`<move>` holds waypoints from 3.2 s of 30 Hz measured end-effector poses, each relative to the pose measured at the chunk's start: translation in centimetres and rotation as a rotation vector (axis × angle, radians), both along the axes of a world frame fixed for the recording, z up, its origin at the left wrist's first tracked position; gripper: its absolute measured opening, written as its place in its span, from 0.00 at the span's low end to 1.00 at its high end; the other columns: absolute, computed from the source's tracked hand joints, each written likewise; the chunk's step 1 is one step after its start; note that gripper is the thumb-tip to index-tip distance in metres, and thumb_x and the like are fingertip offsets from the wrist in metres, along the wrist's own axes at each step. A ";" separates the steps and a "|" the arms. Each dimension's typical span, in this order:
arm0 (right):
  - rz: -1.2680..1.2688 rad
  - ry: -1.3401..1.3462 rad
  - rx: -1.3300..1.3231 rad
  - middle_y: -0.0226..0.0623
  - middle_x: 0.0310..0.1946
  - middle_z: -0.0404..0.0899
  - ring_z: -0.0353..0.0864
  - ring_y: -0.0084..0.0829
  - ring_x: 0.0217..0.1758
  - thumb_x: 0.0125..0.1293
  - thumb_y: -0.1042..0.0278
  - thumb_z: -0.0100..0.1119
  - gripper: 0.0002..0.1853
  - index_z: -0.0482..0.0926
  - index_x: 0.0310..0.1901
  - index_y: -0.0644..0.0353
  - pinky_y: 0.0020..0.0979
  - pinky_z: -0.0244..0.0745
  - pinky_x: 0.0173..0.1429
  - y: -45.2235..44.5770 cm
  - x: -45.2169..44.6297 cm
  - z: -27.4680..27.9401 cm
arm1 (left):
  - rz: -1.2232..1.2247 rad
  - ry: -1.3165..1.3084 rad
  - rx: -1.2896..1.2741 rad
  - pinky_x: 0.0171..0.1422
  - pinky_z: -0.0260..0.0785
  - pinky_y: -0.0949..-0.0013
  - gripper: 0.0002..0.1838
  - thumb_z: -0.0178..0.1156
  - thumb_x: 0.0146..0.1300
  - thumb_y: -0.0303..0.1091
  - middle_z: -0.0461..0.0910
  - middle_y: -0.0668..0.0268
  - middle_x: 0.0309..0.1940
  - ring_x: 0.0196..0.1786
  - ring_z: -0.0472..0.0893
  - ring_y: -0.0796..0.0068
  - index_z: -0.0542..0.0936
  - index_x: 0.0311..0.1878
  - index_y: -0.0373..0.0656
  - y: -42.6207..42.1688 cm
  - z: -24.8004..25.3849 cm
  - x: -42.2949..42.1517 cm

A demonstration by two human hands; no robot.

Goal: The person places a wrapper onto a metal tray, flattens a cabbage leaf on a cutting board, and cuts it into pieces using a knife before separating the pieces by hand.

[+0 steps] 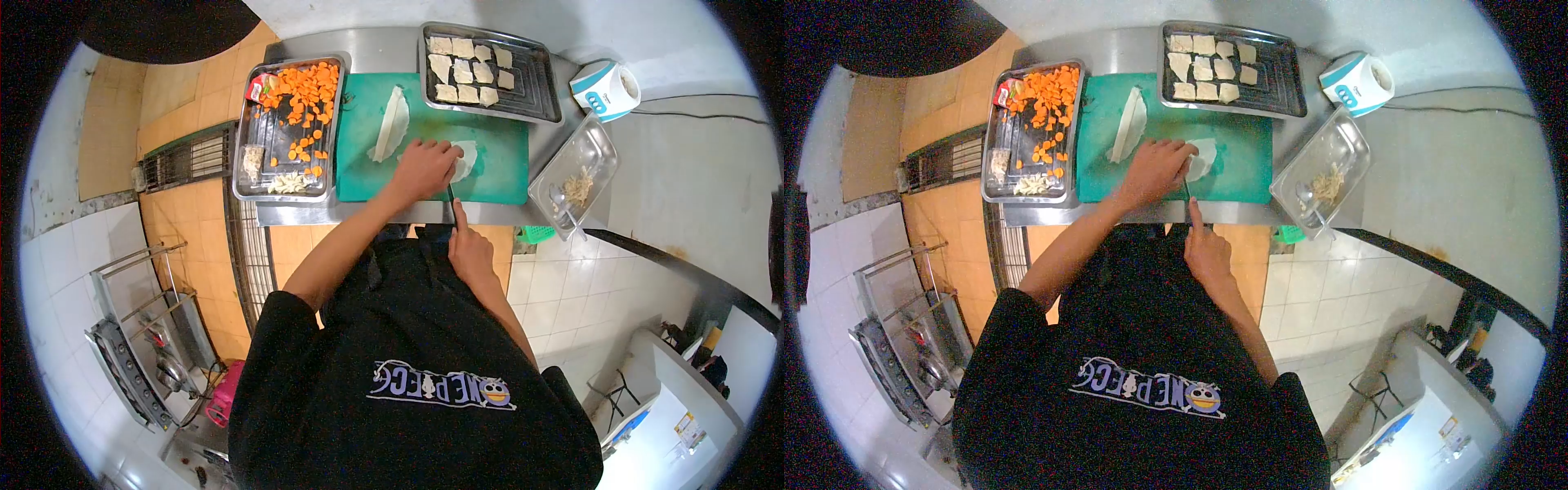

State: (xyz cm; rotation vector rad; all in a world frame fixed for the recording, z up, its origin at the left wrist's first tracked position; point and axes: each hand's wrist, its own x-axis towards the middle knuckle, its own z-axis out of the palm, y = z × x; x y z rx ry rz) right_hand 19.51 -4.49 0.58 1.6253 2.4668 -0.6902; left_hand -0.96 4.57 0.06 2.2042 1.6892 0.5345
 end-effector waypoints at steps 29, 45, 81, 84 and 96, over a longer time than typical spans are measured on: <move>-0.028 -0.005 -0.043 0.55 0.26 0.84 0.84 0.58 0.28 0.74 0.65 0.54 0.39 0.50 0.83 0.49 0.57 0.78 0.34 0.0 -0.4 0.4 | -0.223 -0.303 -1.306 0.38 0.83 0.55 0.27 0.40 0.76 0.51 0.84 0.56 0.52 0.49 0.88 0.65 0.79 0.59 0.40 7.0 -2.3 -1.2; -0.040 -0.084 -0.094 0.51 0.27 0.86 0.86 0.54 0.27 0.74 0.61 0.55 0.39 0.49 0.83 0.43 0.56 0.80 0.31 -0.6 -0.1 1.8 | -0.200 -0.302 -1.364 0.46 0.84 0.50 0.32 0.41 0.72 0.54 0.84 0.53 0.51 0.53 0.85 0.61 0.78 0.62 0.38 7.4 -2.4 -1.1; -0.078 -0.149 -0.528 0.59 0.32 0.84 0.85 0.63 0.38 0.75 0.61 0.52 0.34 0.56 0.80 0.43 0.60 0.78 0.45 -0.3 4.4 15.1 | -0.252 -0.454 -1.152 0.35 0.87 0.56 0.25 0.45 0.76 0.49 0.80 0.52 0.56 0.51 0.87 0.58 0.77 0.62 0.39 4.6 -1.9 -3.7; -0.187 0.041 -0.462 0.60 0.34 0.84 0.84 0.64 0.40 0.76 0.60 0.51 0.32 0.57 0.80 0.40 0.61 0.76 0.46 0.0 6.5 14.6 | -0.141 -0.703 -1.073 0.36 0.84 0.59 0.24 0.47 0.78 0.50 0.83 0.54 0.52 0.51 0.88 0.58 0.78 0.60 0.40 2.9 -0.8 -5.4; -0.316 0.182 -0.145 0.60 0.35 0.84 0.85 0.62 0.41 0.77 0.58 0.51 0.31 0.59 0.79 0.42 0.57 0.77 0.46 3.4 6.8 4.6 | 0.351 0.137 -0.230 0.56 0.77 0.46 0.36 0.80 0.49 0.47 0.80 0.57 0.56 0.60 0.80 0.49 0.76 0.59 0.47 -1.0 -1.2 -1.7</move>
